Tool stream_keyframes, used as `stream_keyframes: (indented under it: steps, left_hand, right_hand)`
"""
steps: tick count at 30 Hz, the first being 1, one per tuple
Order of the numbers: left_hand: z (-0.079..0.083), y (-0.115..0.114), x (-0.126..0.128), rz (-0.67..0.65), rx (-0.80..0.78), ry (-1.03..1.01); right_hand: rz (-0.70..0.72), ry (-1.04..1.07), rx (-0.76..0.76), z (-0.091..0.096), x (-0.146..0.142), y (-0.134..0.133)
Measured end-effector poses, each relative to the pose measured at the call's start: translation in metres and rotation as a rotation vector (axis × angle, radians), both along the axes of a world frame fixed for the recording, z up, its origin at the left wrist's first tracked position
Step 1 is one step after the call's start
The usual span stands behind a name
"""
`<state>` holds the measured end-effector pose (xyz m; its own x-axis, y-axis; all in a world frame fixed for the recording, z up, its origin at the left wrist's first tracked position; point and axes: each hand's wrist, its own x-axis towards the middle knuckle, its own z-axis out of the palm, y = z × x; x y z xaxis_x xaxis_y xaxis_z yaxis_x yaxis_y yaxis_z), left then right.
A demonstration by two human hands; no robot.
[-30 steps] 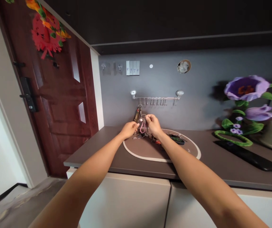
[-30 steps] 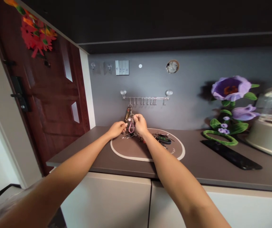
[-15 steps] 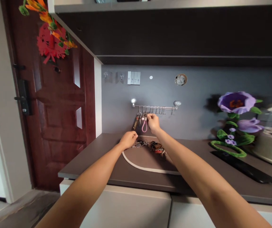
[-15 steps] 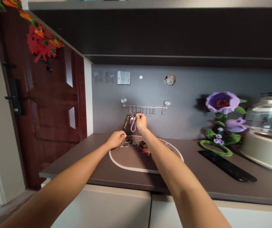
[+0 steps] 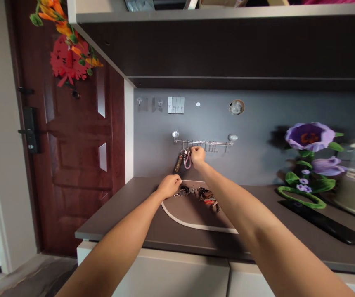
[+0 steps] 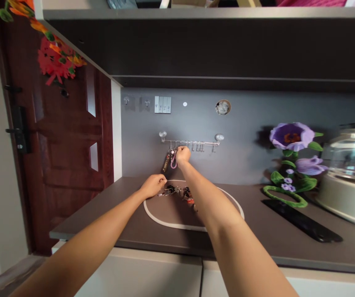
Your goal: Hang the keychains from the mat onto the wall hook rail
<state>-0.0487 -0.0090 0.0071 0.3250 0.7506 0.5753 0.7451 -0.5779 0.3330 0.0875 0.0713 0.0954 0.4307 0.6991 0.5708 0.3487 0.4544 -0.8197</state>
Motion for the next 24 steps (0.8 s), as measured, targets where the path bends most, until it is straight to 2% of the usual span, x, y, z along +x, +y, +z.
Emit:
stream_keyframes:
  steps: [4, 15, 20, 24]
  left_hand:
    - [0.000, 0.001, 0.000, 0.007, -0.016, 0.008]
    - [0.001, 0.001, -0.005, 0.054, -0.010, 0.126]
    - [0.003, 0.001, -0.008, 0.021, 0.000, 0.162]
    - [0.006, -0.001, -0.009, -0.034, -0.002, 0.126]
  right_hand:
    - [-0.011, -0.005, -0.002, -0.007, 0.002, 0.006]
    - [0.159, 0.018, -0.075, -0.022, 0.005, -0.007]
    - [0.085, -0.046, -0.092, -0.026, 0.011, -0.015]
    - [0.067, -0.125, -0.097, -0.032, 0.016, -0.033]
